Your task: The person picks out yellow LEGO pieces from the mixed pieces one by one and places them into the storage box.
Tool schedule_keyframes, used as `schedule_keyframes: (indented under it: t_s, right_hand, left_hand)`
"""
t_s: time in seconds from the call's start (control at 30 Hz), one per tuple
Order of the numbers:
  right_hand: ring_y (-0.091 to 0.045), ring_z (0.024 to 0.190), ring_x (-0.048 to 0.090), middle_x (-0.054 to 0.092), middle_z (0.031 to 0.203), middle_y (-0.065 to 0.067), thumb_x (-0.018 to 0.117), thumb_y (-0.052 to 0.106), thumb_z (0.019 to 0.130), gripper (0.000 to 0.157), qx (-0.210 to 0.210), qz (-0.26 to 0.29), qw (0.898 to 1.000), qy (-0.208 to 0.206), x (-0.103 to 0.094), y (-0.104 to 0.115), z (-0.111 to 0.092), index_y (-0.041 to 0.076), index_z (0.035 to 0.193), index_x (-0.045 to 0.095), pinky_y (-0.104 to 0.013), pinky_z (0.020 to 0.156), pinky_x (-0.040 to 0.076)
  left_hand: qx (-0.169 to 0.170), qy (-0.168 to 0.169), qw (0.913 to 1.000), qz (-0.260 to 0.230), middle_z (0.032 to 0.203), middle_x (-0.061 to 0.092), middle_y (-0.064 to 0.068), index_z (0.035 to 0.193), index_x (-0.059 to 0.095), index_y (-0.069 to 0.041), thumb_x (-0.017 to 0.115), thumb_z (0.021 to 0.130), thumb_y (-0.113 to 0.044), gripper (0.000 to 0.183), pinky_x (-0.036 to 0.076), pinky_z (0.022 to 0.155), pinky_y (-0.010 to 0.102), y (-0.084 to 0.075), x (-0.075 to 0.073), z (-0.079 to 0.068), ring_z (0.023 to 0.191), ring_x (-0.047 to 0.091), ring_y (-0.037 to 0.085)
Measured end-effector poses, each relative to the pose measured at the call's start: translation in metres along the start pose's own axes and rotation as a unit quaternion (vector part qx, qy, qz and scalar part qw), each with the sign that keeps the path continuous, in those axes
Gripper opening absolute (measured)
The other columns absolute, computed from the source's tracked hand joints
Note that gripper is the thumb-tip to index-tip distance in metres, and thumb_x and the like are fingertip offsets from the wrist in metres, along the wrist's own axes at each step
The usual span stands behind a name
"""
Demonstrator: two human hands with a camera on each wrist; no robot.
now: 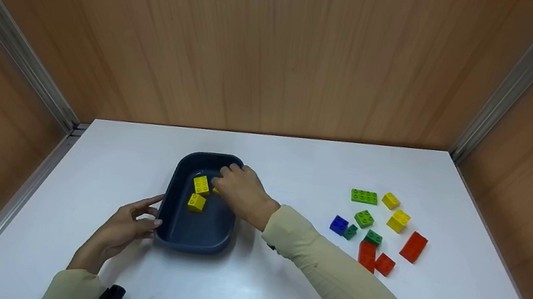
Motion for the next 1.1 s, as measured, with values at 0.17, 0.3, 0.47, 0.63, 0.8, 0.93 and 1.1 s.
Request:
schedule_keyframes:
  t_s: [0.17, 0.3, 0.47, 0.63, 0.8, 0.93, 1.1]
  right_hand:
    - [-0.026, 0.107, 0.067, 0.073, 0.121, -0.009, 0.08, 0.019, 0.096, 0.034, 0.0, 0.008, 1.0, 0.019, 0.004, 0.003, 0.007, 0.014, 0.129, 0.076, -0.045, 0.098, 0.059]
    - [-0.026, 0.104, 0.067, 0.074, 0.119, -0.008, 0.081, 0.02, 0.096, 0.033, -0.003, 0.004, 1.0, 0.022, 0.005, 0.005, 0.012, 0.015, 0.128, 0.077, -0.044, 0.095, 0.06]
    - [-0.026, 0.101, 0.067, 0.074, 0.116, -0.008, 0.082, 0.021, 0.095, 0.031, -0.009, 0.006, 0.999, 0.035, 0.007, 0.008, 0.018, 0.014, 0.125, 0.078, -0.043, 0.091, 0.061]
    - [-0.027, 0.102, 0.067, 0.075, 0.117, -0.009, 0.08, 0.02, 0.097, 0.03, -0.005, 0.012, 0.998, 0.064, 0.009, 0.011, 0.024, 0.014, 0.126, 0.078, -0.045, 0.091, 0.06]
    - [-0.029, 0.102, 0.07, 0.076, 0.117, -0.009, 0.078, 0.016, 0.097, 0.027, -0.002, 0.025, 0.996, 0.083, 0.014, 0.013, 0.028, 0.014, 0.124, 0.079, -0.046, 0.09, 0.06]
    - [-0.028, 0.101, 0.071, 0.078, 0.117, -0.008, 0.078, 0.016, 0.098, 0.026, 0.01, 0.03, 0.994, 0.109, 0.018, 0.015, 0.033, 0.012, 0.124, 0.079, -0.044, 0.088, 0.061]
    - [-0.022, 0.086, 0.069, 0.079, 0.114, -0.008, 0.076, 0.017, 0.099, 0.026, 0.02, 0.02, 0.988, 0.152, 0.023, 0.018, 0.04, 0.01, 0.124, 0.079, -0.039, 0.084, 0.062]
  left_hand:
    - [0.001, -0.002, 1.0, 0.0, 0.121, 0.056, 0.017, 0.155, 0.056, -0.012, 0.074, 0.092, 0.004, 0.067, 0.058, 0.078, 0.037, -0.001, 0.0, -0.001, 0.086, 0.061, 0.023]
    - [0.001, 0.001, 1.0, -0.003, 0.121, 0.056, 0.018, 0.155, 0.055, -0.011, 0.073, 0.091, 0.005, 0.068, 0.057, 0.078, 0.036, -0.002, 0.0, -0.001, 0.085, 0.061, 0.022]
    - [-0.002, 0.003, 1.0, -0.008, 0.121, 0.056, 0.018, 0.155, 0.054, -0.01, 0.073, 0.092, 0.005, 0.068, 0.057, 0.077, 0.035, -0.003, 0.0, 0.001, 0.084, 0.062, 0.021]
    - [-0.001, 0.003, 1.0, -0.008, 0.12, 0.056, 0.017, 0.155, 0.055, -0.011, 0.073, 0.091, 0.005, 0.068, 0.056, 0.077, 0.035, -0.003, 0.0, 0.002, 0.084, 0.062, 0.02]
    - [-0.003, 0.005, 1.0, -0.003, 0.12, 0.057, 0.017, 0.155, 0.055, -0.011, 0.073, 0.091, 0.004, 0.068, 0.057, 0.079, 0.036, -0.002, 0.002, 0.001, 0.084, 0.062, 0.021]
    - [-0.004, 0.0, 1.0, 0.002, 0.121, 0.057, 0.017, 0.155, 0.056, -0.012, 0.074, 0.091, 0.003, 0.068, 0.057, 0.079, 0.036, -0.002, 0.001, 0.001, 0.085, 0.061, 0.022]
    - [-0.006, -0.003, 1.0, 0.007, 0.122, 0.057, 0.017, 0.155, 0.056, -0.013, 0.074, 0.092, 0.003, 0.068, 0.058, 0.08, 0.037, -0.001, 0.001, -0.001, 0.086, 0.063, 0.022]
Point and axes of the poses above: each hand's wrist, its own z-axis towards the middle knuckle, its own x-axis out of the palm, y = z × x, the point moved 7 cm from there along z, towards the middle knuckle
